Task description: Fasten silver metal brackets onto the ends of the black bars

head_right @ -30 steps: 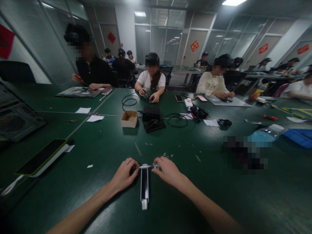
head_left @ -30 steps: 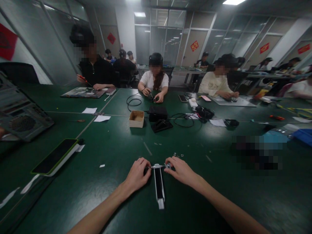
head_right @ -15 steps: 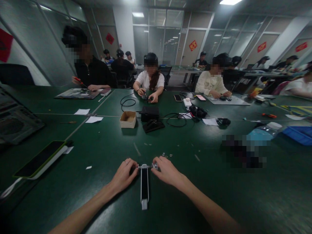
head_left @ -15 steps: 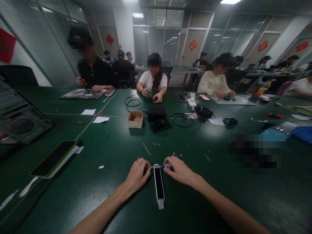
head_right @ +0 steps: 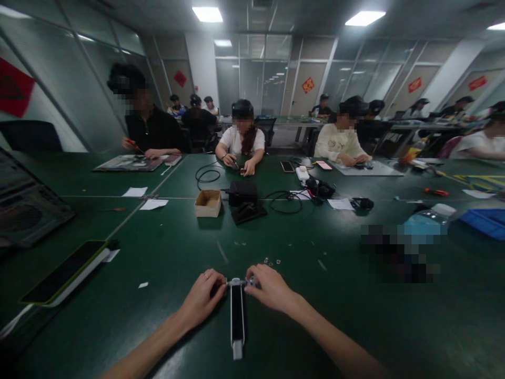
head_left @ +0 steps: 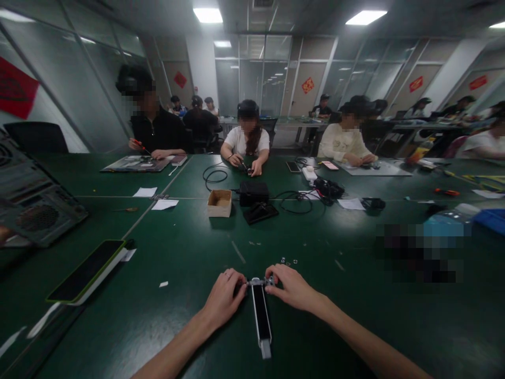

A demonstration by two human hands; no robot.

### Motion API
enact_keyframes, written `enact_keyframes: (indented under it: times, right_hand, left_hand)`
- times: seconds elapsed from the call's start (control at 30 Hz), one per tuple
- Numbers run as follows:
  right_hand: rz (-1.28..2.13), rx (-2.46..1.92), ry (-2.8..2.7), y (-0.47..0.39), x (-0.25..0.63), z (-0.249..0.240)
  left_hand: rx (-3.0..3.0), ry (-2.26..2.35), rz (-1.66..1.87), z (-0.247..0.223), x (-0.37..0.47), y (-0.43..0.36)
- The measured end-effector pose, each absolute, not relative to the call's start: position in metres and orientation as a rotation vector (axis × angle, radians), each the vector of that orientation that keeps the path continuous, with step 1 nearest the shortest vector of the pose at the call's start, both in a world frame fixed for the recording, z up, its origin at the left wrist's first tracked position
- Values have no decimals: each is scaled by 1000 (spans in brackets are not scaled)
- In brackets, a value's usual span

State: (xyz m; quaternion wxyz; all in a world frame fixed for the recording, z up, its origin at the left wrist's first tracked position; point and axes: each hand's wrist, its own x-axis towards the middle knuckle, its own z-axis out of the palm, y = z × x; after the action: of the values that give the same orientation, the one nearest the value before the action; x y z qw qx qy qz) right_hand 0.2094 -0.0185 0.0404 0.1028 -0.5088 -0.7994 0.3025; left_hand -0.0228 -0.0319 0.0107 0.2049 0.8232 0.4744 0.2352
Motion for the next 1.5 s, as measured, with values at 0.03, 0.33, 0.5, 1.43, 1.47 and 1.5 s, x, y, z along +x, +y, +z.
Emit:
enact_keyframes:
  times: [0.03,0.33,0.5,1.43,1.47,1.5]
  right_hand:
    - [903,-1496,-2342,-19,209,41]
    - [880,-1587,-2141,-27,201,40]
    - [812,-1578,-2141,-28,200,39]
    - [243,-1433,-2181,-5,259,25]
    - [225,-1457,-2151,1,269,21]
    - [207,-1485,-2115,7,279,17]
  left_hand:
    - [2292,1324,662,9,-23,-32]
    - [2256,1343,737,3,-23,-31]
    - [2251,1340,760,3,-24,-31]
    - [2290,1369,751,14,-23,-36]
    - [2278,1368,759,14,-23,-35]
    - [2273,1359,768,13,-23,-35]
